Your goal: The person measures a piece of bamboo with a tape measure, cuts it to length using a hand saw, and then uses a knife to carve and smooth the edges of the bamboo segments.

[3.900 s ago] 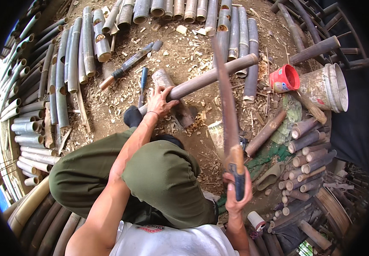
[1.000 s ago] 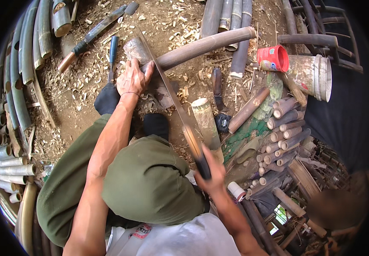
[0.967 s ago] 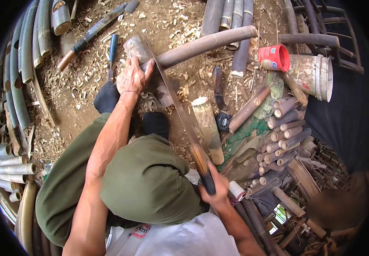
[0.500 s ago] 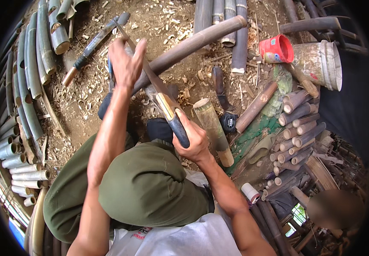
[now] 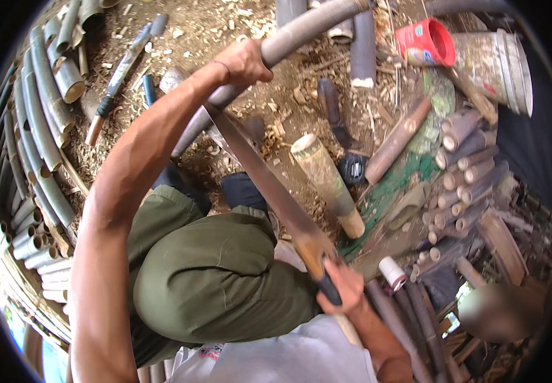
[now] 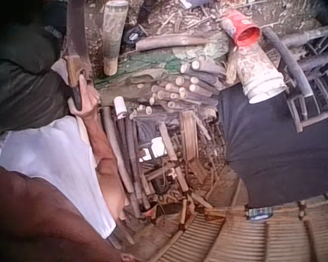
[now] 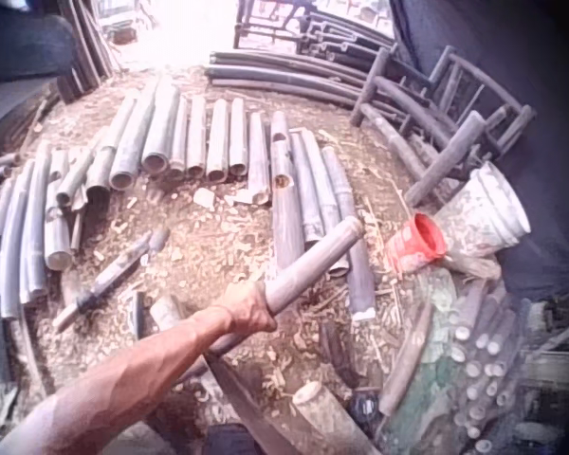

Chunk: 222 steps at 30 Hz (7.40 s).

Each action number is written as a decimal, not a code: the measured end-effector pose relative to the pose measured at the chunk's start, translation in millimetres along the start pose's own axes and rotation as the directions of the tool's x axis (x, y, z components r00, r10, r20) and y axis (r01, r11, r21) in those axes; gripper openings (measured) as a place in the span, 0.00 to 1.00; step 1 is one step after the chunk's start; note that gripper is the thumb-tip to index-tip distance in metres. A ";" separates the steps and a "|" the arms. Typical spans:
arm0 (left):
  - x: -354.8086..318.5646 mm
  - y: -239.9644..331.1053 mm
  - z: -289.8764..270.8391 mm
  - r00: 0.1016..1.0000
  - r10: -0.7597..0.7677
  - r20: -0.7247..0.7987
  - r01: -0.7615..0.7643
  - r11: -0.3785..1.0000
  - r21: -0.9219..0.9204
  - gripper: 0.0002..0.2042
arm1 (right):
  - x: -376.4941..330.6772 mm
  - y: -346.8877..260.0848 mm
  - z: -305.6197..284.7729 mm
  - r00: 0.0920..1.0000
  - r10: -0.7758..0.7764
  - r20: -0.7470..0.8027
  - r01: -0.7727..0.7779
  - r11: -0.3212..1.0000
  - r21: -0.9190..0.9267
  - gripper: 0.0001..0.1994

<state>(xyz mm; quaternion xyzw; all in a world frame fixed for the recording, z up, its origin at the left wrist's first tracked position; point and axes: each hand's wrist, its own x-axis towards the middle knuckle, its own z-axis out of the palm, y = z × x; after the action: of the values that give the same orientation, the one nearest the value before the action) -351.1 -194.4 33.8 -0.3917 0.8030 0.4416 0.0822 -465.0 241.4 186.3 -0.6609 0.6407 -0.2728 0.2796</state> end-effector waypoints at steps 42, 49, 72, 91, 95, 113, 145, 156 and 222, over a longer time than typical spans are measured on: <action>7.8 -10.4 4.6 0.993 0.100 0.061 -0.102 0.994 0.026 0.20 | 19.1 25.6 35.2 0.999 0.025 -0.030 -0.025 1.000 0.008 0.32; 3.0 -17.7 6.1 0.996 0.050 0.069 -0.052 0.998 0.033 0.31 | 157.7 38.5 102.7 0.995 -0.007 -0.103 0.016 0.996 0.087 0.33; -127.8 -12.2 -48.6 0.891 0.196 -0.409 -0.239 0.969 -0.056 0.19 | 6.2 42.6 6.9 0.971 0.197 -0.133 -0.178 0.973 0.144 0.29; -233.5 -102.5 105.2 0.766 -0.220 -0.603 0.354 0.929 0.111 0.33 | -51.1 5.7 -4.6 0.826 0.394 -0.403 -0.283 0.908 0.309 0.27; -234.4 -121.6 115.1 0.577 -0.118 -0.808 0.423 0.890 0.172 0.32 | -28.5 -8.0 3.7 0.845 0.383 -0.374 -0.242 0.896 0.371 0.28; -250.5 -112.3 59.2 0.790 -0.173 -0.588 0.273 0.958 0.086 0.29 | -38.0 -4.7 1.3 0.936 0.237 -0.260 -0.187 0.961 0.204 0.28; -222.9 -112.9 95.1 0.614 -0.282 -0.737 0.315 0.944 -0.098 0.30 | -14.1 -46.5 4.0 0.952 0.208 -0.226 -0.195 0.978 0.078 0.30; -231.5 -108.0 89.3 0.706 -0.285 -0.648 0.344 0.938 -0.038 0.36 | 56.7 -9.7 71.9 0.982 0.006 -0.189 0.012 0.995 0.094 0.27; -132.9 -71.9 92.6 0.705 -0.445 -0.552 0.396 0.893 -0.214 0.38 | 174.1 -3.0 101.8 0.965 -0.139 -0.221 0.141 0.990 -0.007 0.30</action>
<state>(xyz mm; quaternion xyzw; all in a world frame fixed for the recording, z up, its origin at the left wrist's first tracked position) -230.1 -70.7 -4.2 -0.6840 0.6595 0.2995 -0.0869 -384.5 69.5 118.2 -0.6690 0.6183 -0.3663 0.1896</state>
